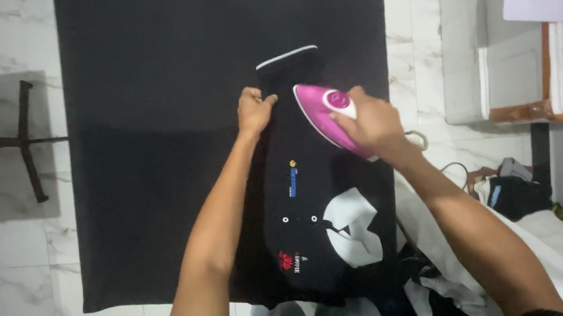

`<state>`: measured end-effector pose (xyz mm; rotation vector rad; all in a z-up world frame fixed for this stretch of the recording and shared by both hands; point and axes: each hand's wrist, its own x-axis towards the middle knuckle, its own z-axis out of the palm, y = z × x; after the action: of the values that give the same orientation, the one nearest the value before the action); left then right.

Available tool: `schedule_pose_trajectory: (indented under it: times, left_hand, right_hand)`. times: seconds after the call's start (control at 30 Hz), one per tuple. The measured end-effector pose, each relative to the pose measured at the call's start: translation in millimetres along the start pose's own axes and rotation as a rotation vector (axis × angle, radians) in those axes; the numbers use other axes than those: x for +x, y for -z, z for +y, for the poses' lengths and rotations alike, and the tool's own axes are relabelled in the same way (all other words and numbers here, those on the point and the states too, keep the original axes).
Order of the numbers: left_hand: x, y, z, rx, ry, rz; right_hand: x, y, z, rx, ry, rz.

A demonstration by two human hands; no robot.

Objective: Ironing and folding a black polo shirt on a flat surface on the floor.

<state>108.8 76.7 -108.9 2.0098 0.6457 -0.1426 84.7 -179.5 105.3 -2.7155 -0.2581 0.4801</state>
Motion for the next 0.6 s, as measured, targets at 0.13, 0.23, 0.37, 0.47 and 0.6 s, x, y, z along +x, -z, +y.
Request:
schedule_pose_trajectory:
  times: [0.13, 0.23, 0.37, 0.47, 0.6]
  left_hand:
    - [0, 18, -5, -0.219, 0.068, -0.062]
    - [11, 19, -10, -0.333, 0.168, -0.213]
    - [29, 10, -12, -0.432, 0.155, -0.235]
    - [17, 27, 40, -0.479, 0.182, -0.215]
    - [45, 22, 46, -0.464, 0.115, -0.205]
  right_hand:
    - [4, -13, -19, 0.011, 0.031, -0.056]
    - [7, -24, -25, -0.037, 0.084, -0.038]
    - [6, -33, -30, -0.036, 0.063, -0.044]
    - [9, -44, -28, -0.050, 0.034, -0.021]
    - [11, -60, -25, -0.131, 0.043, 0.102]
